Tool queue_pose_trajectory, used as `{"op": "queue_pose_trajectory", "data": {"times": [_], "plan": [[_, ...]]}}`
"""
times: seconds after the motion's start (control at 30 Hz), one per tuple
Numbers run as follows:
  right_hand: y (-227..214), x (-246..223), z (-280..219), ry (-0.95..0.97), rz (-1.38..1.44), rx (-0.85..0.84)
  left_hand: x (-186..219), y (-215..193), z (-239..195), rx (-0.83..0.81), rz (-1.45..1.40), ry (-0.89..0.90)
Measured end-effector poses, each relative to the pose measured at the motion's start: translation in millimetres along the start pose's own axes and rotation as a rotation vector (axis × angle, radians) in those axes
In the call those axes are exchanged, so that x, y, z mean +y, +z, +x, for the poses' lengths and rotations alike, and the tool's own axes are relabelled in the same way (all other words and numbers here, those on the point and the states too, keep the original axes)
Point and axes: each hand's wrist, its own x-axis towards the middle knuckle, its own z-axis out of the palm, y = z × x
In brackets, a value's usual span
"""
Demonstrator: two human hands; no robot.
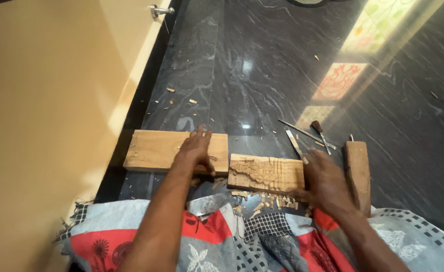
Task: The person carves a rectangular wooden plank using a chisel and mallet, striking the chisel repeatedly to remove wood shavings and shape the surface. The person occasionally pauses to clear debris from the carved area.
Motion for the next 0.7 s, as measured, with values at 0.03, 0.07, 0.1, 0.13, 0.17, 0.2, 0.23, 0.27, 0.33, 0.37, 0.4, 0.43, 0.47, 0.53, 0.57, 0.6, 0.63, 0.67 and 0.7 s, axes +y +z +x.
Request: {"op": "queue_pose_trajectory", "data": {"times": [0.03,0.07,0.1,0.13,0.17,0.2,0.23,0.27,0.33,0.37,0.4,0.43,0.47,0.53,0.57,0.6,0.63,0.67,0.7], "plan": [[4.7,-13.7,11.3,-0.051,-0.049,-0.087,-3.2,-1.8,1.3,-0.035,0.031,0.015],[13.2,-28.8,27.4,-0.103,-0.098,-0.174,-6.7,-4.1,1.3,-0.055,0.087,0.039],[19.9,-39.2,41.8,-0.154,-0.146,-0.262,-10.8,-6.3,0.4,-0.076,0.143,0.064],[24.7,-43.6,52.4,-0.103,-0.17,-0.388,-14.3,-6.4,-1.6,-0.1,0.197,0.086],[29.4,-44.9,61.8,-0.053,-0.193,-0.513,-16.5,-5.8,-2.9,-0.082,0.223,0.103],[34.0,-43.8,68.0,-0.001,-0.214,-0.638,-17.8,-5.1,-4.0,-0.066,0.251,0.121],[37.1,-40.6,71.8,-0.04,-0.187,-0.577,-18.2,-4.2,-5.3,-0.049,0.279,0.138],[38.2,-35.6,74.0,-0.073,-0.161,-0.512,-16.2,-2.0,-6.9,-0.036,0.304,0.151],[40.4,-29.6,72.1,-0.105,-0.156,-0.453,-10.9,5.7,-16.5,-0.01,0.352,0.173],[41.0,-28.9,68.0,-0.105,-0.176,-0.458,-8.1,10.0,-23.6,-0.026,0.343,0.169],[42.2,-31.6,65.5,-0.11,-0.194,-0.462,-7.2,13.1,-32.1,-0.041,0.336,0.161],[43.6,-36.5,62.6,-0.141,-0.174,-0.495,-6.5,15.9,-41.3,-0.056,0.328,0.154],[43.5,-40.5,60.7,-0.168,-0.157,-0.521,-5.1,17.3,-48.3,-0.051,0.314,0.162],[42.9,-48.0,54.4,-0.174,-0.135,-0.544,-5.0,22.7,-64.0,-0.043,0.28,0.171],[42.5,-50.8,51.3,-0.154,-0.13,-0.54,-3.7,26.7,-68.9,-0.055,0.286,0.155],[41.4,-53.1,52.3,-0.131,-0.125,-0.522,-3.3,26.4,-68.1,-0.057,0.301,0.144],[40.2,-53.8,55.4,-0.141,-0.126,-0.514,-3.4,26.0,-66.0,-0.059,0.315,0.132],[40.3,-52.1,54.5,-0.148,-0.124,-0.517,-2.8,30.0,-66.8,-0.052,0.297,0.123],[40.4,-49.8,51.6,-0.156,-0.122,-0.52,-1.7,33.7,-66.4,-0.045,0.279,0.113]]}}
